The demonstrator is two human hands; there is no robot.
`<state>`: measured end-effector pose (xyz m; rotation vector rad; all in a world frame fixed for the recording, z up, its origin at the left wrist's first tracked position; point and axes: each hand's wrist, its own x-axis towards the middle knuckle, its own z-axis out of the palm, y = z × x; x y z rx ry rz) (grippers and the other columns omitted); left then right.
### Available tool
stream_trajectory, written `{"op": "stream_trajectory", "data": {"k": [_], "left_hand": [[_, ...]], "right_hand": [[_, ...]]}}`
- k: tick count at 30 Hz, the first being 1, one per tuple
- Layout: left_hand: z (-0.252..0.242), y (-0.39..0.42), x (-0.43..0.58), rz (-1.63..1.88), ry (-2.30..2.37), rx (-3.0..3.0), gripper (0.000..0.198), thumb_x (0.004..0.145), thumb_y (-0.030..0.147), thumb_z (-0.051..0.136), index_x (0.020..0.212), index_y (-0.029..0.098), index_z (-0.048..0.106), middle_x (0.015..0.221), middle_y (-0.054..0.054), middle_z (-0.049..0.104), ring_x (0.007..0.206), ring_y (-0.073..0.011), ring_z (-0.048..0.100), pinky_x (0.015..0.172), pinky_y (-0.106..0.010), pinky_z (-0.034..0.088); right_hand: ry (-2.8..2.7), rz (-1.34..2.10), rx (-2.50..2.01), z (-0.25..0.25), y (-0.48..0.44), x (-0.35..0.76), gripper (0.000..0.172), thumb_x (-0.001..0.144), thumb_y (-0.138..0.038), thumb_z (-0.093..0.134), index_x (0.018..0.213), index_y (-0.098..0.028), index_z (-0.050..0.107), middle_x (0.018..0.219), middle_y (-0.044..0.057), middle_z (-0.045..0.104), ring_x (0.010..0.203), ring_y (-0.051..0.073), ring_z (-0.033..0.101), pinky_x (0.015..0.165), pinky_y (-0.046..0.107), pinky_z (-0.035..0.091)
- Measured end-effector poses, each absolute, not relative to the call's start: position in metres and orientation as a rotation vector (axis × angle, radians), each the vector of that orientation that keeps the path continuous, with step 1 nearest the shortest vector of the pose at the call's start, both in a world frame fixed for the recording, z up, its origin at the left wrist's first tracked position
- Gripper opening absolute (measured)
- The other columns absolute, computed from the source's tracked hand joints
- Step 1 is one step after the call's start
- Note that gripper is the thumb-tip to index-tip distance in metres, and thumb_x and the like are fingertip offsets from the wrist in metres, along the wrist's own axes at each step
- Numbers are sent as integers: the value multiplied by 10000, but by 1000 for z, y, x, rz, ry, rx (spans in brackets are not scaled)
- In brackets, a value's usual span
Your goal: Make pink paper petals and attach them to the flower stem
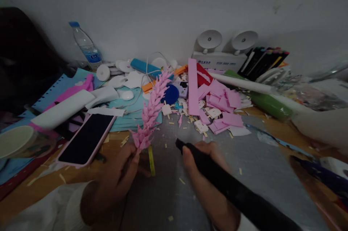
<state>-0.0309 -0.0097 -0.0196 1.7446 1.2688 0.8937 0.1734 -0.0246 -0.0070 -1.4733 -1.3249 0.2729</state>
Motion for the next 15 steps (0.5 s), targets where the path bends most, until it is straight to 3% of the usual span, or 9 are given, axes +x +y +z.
{"op": "stream_trajectory", "data": {"k": [4,7,12,15], "left_hand": [[-18,-9,-28,835,1192,1654,153,943,252,384,991,224,527,874,-38,662,658,-158,646,627,-280,538],[-15,-8,-28,834,1254,1730,149,954,247,376,899,220,512,799,-16,616,668,-149,605,612,-257,501],[-9,-15,-28,837,1315,1827,162,958,230,368,846,223,484,734,5,539,644,-139,519,594,-239,444],[-6,-22,-26,797,1365,1798,158,960,260,372,854,230,485,721,6,529,628,-142,509,579,-238,442]], "right_hand": [[-1536,313,-1320,3,-29,173,134,789,-282,657,794,-238,530,714,-8,654,545,148,630,479,236,513],[-1665,294,-1221,5,-31,168,146,761,-224,638,853,-252,529,726,1,663,542,167,659,472,251,541],[-1778,310,-1013,1,-29,154,244,674,-203,642,861,-281,506,639,-32,623,415,139,593,343,212,461],[-1685,437,-947,0,-31,143,206,692,-188,615,850,-261,504,616,-33,587,473,140,607,376,204,449]]}}
